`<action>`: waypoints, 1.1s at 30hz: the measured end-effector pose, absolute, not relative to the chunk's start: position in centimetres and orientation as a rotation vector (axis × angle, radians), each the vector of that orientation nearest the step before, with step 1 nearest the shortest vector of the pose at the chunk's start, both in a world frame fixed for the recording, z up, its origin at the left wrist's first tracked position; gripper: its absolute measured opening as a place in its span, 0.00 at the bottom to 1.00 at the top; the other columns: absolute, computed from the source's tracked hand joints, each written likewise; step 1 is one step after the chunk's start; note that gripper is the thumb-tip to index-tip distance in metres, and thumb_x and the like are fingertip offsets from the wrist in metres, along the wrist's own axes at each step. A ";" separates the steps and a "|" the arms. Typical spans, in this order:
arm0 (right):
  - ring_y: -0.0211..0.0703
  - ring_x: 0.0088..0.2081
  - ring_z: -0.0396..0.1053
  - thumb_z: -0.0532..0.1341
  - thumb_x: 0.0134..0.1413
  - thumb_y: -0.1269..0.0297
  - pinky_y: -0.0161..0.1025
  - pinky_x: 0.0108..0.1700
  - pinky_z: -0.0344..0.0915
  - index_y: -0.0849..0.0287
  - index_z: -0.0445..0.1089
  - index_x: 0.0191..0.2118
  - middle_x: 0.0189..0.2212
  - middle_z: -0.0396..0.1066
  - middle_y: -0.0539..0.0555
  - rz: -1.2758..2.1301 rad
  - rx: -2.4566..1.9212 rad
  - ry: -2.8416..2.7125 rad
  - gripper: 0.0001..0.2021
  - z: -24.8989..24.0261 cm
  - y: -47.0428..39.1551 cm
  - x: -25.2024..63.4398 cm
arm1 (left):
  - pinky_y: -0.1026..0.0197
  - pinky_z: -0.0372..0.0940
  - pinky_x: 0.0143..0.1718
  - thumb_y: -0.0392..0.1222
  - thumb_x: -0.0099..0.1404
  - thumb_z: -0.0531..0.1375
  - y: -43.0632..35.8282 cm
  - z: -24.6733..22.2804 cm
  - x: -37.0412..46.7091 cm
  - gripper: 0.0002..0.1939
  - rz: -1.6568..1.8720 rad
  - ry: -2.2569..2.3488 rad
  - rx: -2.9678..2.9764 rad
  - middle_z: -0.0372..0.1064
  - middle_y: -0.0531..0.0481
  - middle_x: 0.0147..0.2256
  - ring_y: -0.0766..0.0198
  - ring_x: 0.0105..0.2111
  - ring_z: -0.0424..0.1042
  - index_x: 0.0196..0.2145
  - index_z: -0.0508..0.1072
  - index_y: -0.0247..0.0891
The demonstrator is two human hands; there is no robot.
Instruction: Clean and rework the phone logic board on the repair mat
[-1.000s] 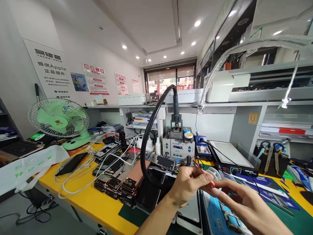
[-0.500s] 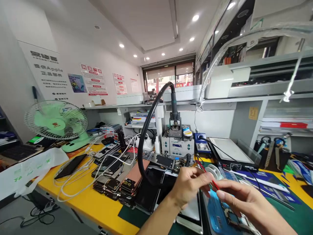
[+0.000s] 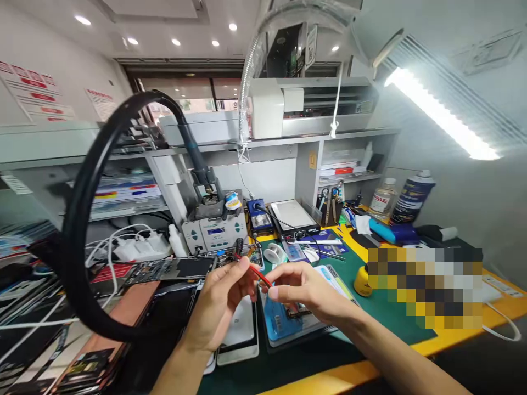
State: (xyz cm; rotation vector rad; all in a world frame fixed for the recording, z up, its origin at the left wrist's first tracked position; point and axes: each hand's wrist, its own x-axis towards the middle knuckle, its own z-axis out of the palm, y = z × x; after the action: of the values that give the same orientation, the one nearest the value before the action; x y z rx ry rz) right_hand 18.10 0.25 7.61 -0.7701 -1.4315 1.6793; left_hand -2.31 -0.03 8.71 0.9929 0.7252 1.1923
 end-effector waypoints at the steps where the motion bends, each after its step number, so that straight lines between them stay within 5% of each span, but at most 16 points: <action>1: 0.32 0.22 0.54 0.79 0.48 0.51 0.34 0.24 0.49 0.53 0.85 0.38 0.24 0.69 0.46 1.702 -0.763 -1.417 0.15 7.7 0.2 18.1 | 0.67 0.69 0.30 0.58 0.59 0.76 -0.1 8.8 -2.3 0.23 1.192 0.735 0.989 0.77 0.48 0.27 0.69 0.26 0.71 0.34 0.84 0.31; 8: 0.32 0.23 0.59 0.77 0.50 0.56 0.33 0.24 0.55 0.54 0.86 0.40 0.27 0.73 0.47 1.734 -0.718 -1.399 0.12 7.8 0.1 18.3 | 0.66 0.70 0.29 0.61 0.56 0.76 -0.2 9.2 -2.0 0.23 1.184 0.791 0.970 0.76 0.48 0.26 0.68 0.26 0.71 0.31 0.85 0.34; 16: 0.33 0.22 0.59 0.78 0.52 0.50 0.32 0.24 0.55 0.56 0.83 0.38 0.23 0.68 0.45 1.706 -0.747 -1.409 0.15 7.9 0.1 18.2 | 0.64 0.69 0.30 0.64 0.58 0.74 -0.3 8.9 -2.1 0.26 1.217 0.886 1.113 0.75 0.47 0.27 0.66 0.26 0.70 0.32 0.85 0.34; 26: 0.32 0.22 0.56 0.74 0.57 0.46 0.34 0.24 0.52 0.55 0.83 0.39 0.30 0.74 0.48 1.542 -0.749 -1.514 0.16 7.1 0.2 18.2 | 0.63 0.69 0.38 0.55 0.68 0.68 -2.5 8.9 -1.1 0.15 1.365 1.000 1.533 0.78 0.48 0.38 0.63 0.34 0.73 0.41 0.85 0.41; 33: 0.46 0.46 0.75 0.75 0.60 0.56 0.42 0.51 0.69 0.50 0.85 0.41 0.43 0.81 0.51 1.433 -0.581 -1.542 0.07 7.6 0.0 18.0 | 0.62 0.72 0.44 0.49 0.73 0.64 -2.2 8.6 -1.5 0.11 1.379 1.032 1.874 0.77 0.47 0.40 0.58 0.42 0.76 0.41 0.83 0.42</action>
State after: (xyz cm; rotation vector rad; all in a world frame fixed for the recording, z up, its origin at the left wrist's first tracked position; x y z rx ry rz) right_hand 18.00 0.03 7.60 -0.5809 -1.5416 1.4333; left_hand -1.54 -2.18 8.63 1.8743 1.0316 1.3788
